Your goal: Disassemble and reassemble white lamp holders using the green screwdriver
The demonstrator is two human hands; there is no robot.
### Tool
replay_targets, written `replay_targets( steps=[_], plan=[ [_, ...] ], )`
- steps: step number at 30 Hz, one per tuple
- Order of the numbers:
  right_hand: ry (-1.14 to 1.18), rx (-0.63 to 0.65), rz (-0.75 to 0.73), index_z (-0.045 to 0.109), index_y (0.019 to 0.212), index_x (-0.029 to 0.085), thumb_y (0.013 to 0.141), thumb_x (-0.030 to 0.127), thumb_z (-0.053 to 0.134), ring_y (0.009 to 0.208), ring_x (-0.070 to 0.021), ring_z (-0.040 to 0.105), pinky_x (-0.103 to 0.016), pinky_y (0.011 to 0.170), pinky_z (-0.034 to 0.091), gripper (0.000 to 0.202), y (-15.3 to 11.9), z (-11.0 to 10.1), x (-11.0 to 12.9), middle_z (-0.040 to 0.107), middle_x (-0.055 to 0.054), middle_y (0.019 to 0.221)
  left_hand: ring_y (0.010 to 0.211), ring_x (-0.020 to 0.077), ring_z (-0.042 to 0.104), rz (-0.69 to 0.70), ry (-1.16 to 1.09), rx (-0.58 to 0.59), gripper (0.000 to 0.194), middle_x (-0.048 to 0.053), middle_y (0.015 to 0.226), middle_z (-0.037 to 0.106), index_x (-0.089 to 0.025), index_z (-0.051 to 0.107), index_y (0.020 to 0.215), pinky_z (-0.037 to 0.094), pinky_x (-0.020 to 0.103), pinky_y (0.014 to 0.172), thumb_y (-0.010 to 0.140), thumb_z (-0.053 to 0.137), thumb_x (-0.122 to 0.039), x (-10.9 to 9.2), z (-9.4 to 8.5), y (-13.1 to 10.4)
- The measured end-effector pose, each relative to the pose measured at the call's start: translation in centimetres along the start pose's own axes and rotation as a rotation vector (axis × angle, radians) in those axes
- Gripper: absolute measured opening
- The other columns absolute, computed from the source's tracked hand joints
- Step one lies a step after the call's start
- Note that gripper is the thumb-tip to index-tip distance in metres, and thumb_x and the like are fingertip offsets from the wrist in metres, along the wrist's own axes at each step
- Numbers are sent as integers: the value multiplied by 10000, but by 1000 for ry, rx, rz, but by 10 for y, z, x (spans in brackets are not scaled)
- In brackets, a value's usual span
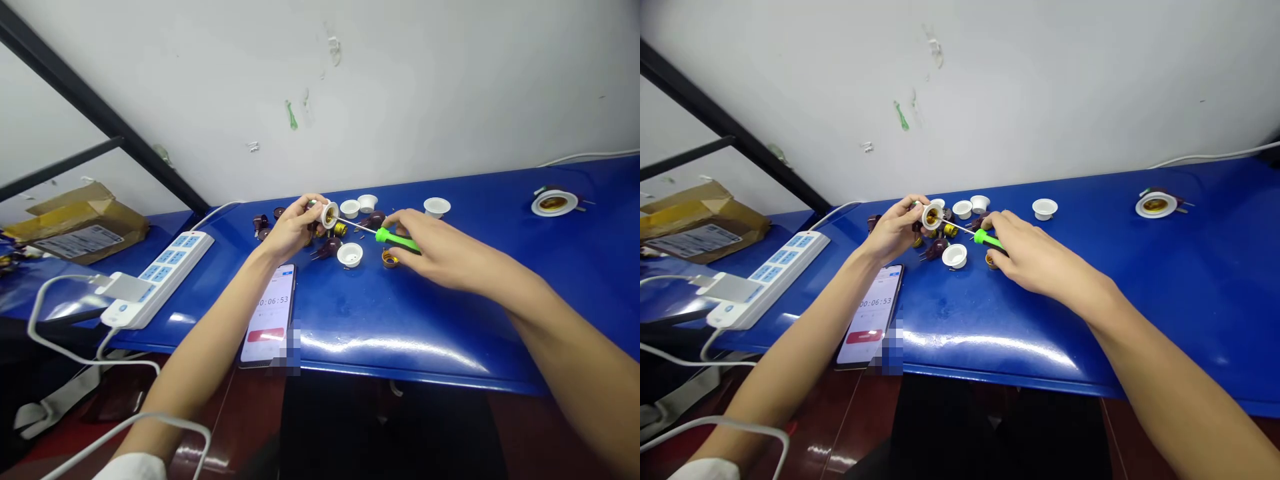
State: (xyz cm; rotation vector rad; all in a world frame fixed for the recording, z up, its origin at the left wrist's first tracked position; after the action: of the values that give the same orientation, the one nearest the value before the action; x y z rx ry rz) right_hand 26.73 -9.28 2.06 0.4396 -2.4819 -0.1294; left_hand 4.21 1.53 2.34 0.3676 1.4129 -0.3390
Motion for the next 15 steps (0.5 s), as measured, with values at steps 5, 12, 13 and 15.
replay_targets(
  steps=[5, 12, 13, 15],
  plan=[
    [27, 15, 17, 616, 1394, 178, 1087, 367, 426, 1140, -301, 721, -409, 968, 567, 407, -1, -1, 1, 710, -164, 1314, 599, 87, 561, -3, 18, -31, 282, 7, 758, 671, -171, 688, 898, 449, 204, 548, 804, 909, -318, -1, -1, 0],
    [25, -2, -20, 581, 1416, 195, 1007, 327, 568, 1216, -316, 699, -437, 1010, 569, 430, -1, -2, 2, 693, -159, 1367, 620, 95, 574, -24, 23, -8, 324, 8, 766, 665, -170, 682, 921, 438, 209, 548, 787, 924, -339, -2, 3, -3],
    [30, -18, -26, 588, 1407, 201, 1000, 340, 582, 1221, -318, 696, -440, 1009, 572, 430, -1, -2, 2, 685, -157, 1385, 623, 97, 575, -26, 26, -2, 331, 11, 773, 670, -172, 682, 926, 436, 210, 548, 785, 925, -346, -2, 4, -3],
    [53, -1, -8, 581, 1428, 204, 1032, 385, 545, 1191, -316, 709, -440, 991, 577, 437, -1, 0, 1, 695, -154, 1371, 626, 101, 574, -23, 30, -1, 341, 13, 778, 674, -173, 682, 930, 436, 215, 551, 779, 928, -354, -2, 3, -3]
  ],
)
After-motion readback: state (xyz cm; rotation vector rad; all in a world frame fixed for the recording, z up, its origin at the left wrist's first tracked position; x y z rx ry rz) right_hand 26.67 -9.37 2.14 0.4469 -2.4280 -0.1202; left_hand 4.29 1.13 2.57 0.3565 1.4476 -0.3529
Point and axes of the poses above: each hand's wrist, its own y-axis towards the middle knuckle, its own z-axis out of the palm, x = y × z, the point moved 5 cm from there along y, towards the middle knuckle
